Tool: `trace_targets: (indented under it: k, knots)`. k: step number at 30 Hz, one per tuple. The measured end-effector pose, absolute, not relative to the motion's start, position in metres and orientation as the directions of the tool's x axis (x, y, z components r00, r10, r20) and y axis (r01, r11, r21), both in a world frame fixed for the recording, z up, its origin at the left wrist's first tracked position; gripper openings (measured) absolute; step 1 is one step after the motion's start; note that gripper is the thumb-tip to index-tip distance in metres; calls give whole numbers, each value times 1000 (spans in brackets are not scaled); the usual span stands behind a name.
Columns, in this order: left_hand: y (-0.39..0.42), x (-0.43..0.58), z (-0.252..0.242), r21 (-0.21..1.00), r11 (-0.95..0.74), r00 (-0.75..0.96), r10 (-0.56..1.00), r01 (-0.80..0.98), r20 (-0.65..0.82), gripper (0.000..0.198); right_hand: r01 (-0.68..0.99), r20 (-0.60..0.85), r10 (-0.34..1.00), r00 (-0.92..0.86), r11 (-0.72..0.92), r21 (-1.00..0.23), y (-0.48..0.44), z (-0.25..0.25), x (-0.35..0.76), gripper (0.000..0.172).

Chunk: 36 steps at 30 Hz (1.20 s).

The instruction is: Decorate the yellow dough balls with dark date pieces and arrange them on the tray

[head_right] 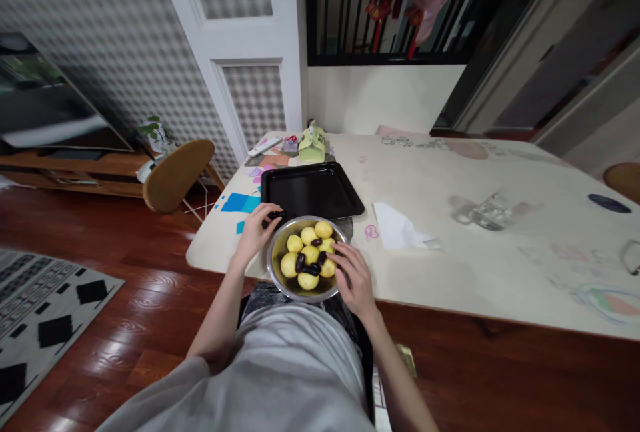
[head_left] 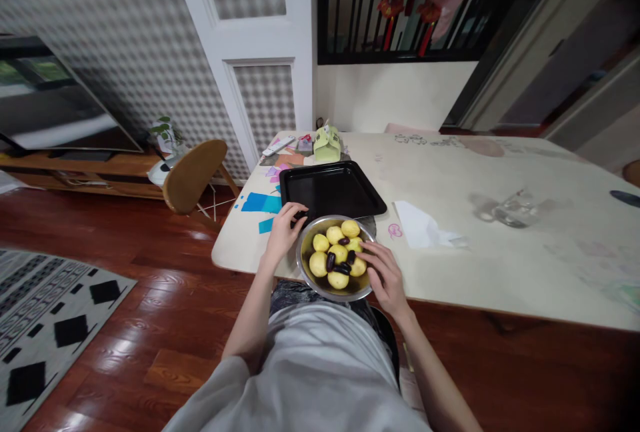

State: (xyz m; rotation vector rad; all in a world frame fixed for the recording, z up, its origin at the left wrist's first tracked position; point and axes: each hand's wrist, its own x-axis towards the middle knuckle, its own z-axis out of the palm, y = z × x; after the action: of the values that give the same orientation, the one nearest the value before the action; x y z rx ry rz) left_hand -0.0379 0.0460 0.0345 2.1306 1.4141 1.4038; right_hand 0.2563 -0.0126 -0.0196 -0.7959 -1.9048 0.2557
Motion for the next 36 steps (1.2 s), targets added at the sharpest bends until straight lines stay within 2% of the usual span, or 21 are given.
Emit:
trace_targets:
  k: [10,18,22,25,28,32,36]
  knots:
    - [63,-44,4,504,-403,108,850,764,515,19,420,720,643,-261,747,-515,-13,-19,257,33]
    - [30,-39,31,527,-512,131,790,678,599,17,417,723,638,-264,752,-511,-14,-18,257,33]
    - [-2,-32,59,539,-597,315,789,594,527,23,423,716,647,-264,744,-517,-14,-18,257,33]
    - [-20,-22,69,552,-637,489,769,538,410,42,427,706,656,-268,738,-523,-14,-18,257,33]
    - [-28,-9,66,516,-640,562,762,570,324,57,433,696,667,-267,728,-532,-15,-19,258,34]
    - [-30,5,60,433,-635,577,769,640,276,47,434,698,663,-271,732,-526,-15,-18,257,34]
    - [-30,10,58,416,-661,596,747,624,294,31,427,707,653,-272,740,-519,-15,-17,256,34]
